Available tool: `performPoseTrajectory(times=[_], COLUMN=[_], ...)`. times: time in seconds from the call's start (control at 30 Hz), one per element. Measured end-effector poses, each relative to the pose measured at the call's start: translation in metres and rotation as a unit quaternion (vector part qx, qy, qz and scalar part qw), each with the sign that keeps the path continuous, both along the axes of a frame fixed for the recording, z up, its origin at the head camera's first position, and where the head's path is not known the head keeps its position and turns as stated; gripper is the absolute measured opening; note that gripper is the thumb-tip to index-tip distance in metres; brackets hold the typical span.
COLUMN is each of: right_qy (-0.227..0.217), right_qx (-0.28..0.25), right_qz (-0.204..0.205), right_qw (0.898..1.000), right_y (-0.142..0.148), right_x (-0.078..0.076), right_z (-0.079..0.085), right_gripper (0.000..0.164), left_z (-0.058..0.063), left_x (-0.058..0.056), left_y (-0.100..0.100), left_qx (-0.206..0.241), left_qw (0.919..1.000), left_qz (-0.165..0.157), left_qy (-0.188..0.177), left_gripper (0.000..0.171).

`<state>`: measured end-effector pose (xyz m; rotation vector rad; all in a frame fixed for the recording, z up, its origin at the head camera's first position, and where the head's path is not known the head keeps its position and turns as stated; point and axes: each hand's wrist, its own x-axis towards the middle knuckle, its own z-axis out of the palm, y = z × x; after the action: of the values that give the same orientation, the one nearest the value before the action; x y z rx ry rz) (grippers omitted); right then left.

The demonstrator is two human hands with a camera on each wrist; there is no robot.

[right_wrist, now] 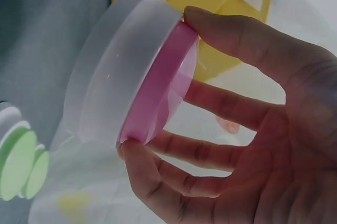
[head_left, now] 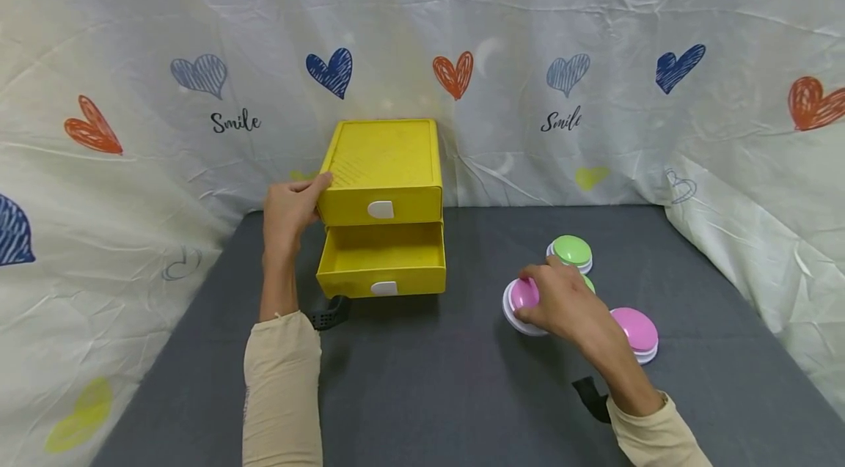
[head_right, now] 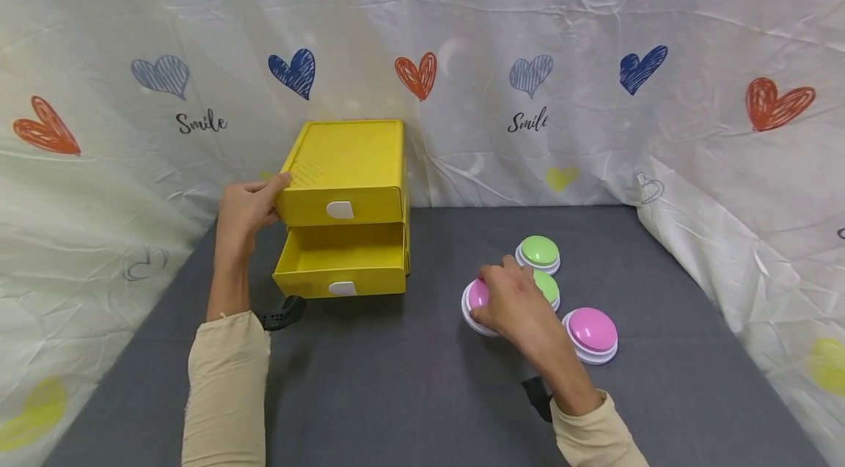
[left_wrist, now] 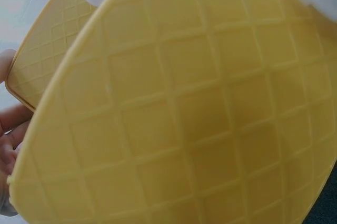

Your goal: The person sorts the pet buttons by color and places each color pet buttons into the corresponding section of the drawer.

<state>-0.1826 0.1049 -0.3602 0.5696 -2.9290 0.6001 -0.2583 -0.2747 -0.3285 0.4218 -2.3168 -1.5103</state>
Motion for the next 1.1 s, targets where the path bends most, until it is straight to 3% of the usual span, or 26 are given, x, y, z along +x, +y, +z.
performPoseTrajectory(times=[0.37,0.53,0.9,1.1], right_qy=[0.036,0.022,0.036,0.036], right_qx=[0.0,-0.005,-0.05,-0.074], right_qz=[0.012,0.0,0.004,0.006], right_qw=[0.999,1.0,0.998,0.997], right_y=[-0.025,-0.04,-0.07,-0.091], right_x=[0.0,0.001,0.006,-0.002], right_z=[0.024,0.035,0.053,0.058], right_gripper=[0.039,0.044,0.043,0.038], left_z=[-0.002,-0.002,-0.001,-0.002], left_x=[0.0,0.0,0.001,0.001], left_y=[0.0,0.0,0.001,0.0], left_qx=[0.001,-0.004,0.005,0.009], left_qw=[0.9999,0.9999,1.0,1.0], left_qz=[0.002,0.009,0.007,-0.004], left_qy=[0.013,0.007,-0.003,0.001], left_gripper=[0.057,0.059,0.061,0.064])
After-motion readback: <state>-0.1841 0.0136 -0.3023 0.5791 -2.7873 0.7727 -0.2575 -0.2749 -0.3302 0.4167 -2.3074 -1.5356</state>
